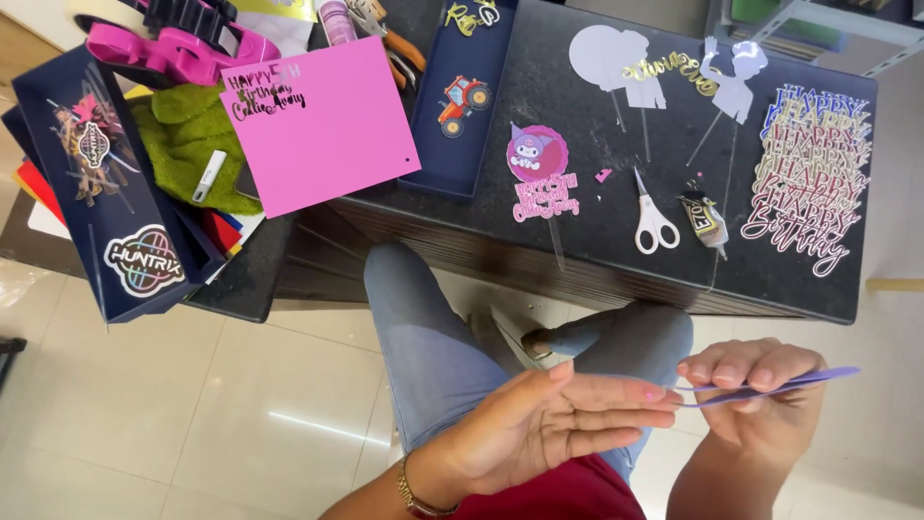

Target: Assembling decorative cake toppers by gluing various cutouts and elements together at a craft desk.

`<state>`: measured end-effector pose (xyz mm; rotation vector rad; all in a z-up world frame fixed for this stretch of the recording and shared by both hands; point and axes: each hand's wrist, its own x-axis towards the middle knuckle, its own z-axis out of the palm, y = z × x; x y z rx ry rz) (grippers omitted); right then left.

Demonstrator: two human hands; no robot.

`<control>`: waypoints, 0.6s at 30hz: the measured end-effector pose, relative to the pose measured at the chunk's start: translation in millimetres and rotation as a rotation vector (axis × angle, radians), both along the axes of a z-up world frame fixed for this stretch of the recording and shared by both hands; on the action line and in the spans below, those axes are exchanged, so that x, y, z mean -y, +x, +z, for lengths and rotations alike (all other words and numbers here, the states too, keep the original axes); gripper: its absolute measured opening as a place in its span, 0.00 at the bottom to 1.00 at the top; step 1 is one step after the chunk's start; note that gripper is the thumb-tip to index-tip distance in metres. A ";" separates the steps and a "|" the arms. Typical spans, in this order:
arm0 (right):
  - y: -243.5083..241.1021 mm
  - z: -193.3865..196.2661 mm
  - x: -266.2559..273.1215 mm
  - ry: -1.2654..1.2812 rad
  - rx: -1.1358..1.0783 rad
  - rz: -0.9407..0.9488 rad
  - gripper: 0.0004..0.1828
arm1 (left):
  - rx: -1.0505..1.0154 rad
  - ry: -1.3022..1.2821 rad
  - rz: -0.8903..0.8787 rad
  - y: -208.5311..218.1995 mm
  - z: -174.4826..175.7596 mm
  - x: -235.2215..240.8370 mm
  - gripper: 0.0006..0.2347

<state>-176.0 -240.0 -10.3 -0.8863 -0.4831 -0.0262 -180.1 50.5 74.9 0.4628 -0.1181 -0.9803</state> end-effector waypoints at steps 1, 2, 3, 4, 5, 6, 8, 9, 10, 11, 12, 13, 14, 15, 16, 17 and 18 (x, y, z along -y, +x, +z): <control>0.1 -2.3 1.2 -0.010 0.002 -0.017 0.14 | 0.012 0.010 -0.007 1.0 1.1 -0.7 0.32; 1.4 -1.5 -0.2 -0.007 0.004 -0.016 0.14 | 0.014 0.012 -0.005 2.6 1.8 -0.7 0.32; 1.2 -0.9 -1.2 -0.030 0.011 -0.023 0.14 | 0.012 0.017 0.004 3.3 1.9 -0.4 0.31; 1.3 -0.9 -2.2 -0.052 0.017 -0.030 0.13 | 0.011 0.023 0.013 4.4 1.4 -0.2 0.31; 0.6 -1.8 -2.0 -0.052 0.011 -0.030 0.13 | 0.004 0.022 0.012 4.6 0.0 0.4 0.31; -0.1 -2.8 -1.8 -0.064 0.011 -0.031 0.13 | 0.001 0.019 0.007 5.0 -1.5 0.9 0.30; 0.7 -5.1 -2.0 -0.075 0.008 -0.031 0.13 | -0.004 0.015 0.003 6.3 -4.2 1.7 0.29; 0.6 -5.8 -2.4 -0.080 0.010 -0.043 0.14 | -0.013 0.017 -0.005 7.0 -4.9 2.0 0.29; 0.5 -6.0 -2.6 -0.085 0.012 -0.056 0.14 | -0.022 0.018 -0.012 7.6 -5.2 2.4 0.29; 0.4 -8.2 -1.0 -0.084 0.011 -0.059 0.14 | -0.022 0.019 -0.015 8.4 -5.1 2.9 0.29; 0.2 -9.9 0.8 -0.089 0.016 -0.062 0.14 | -0.029 0.020 -0.017 9.1 -4.6 3.4 0.29; 0.2 -11.9 2.2 -0.093 0.021 -0.065 0.15 | -0.036 0.021 -0.019 9.9 -4.1 3.7 0.29; 1.2 -13.1 2.4 -0.091 0.021 -0.068 0.15 | -0.036 0.023 -0.022 10.8 -5.3 4.6 0.29; 0.8 -14.2 3.0 -0.087 0.014 -0.068 0.15 | -0.051 0.029 -0.010 10.6 -6.8 5.8 0.29; 0.3 -15.5 3.5 -0.084 0.006 -0.069 0.15 | -0.066 0.035 0.002 10.4 -8.4 6.9 0.29; 0.2 -15.2 2.8 -0.083 0.004 -0.070 0.15 | -0.068 0.035 0.001 10.9 -8.3 6.8 0.29; 0.0 -14.8 1.9 -0.079 0.000 -0.068 0.15 | -0.059 0.039 0.005 11.3 -8.1 6.7 0.29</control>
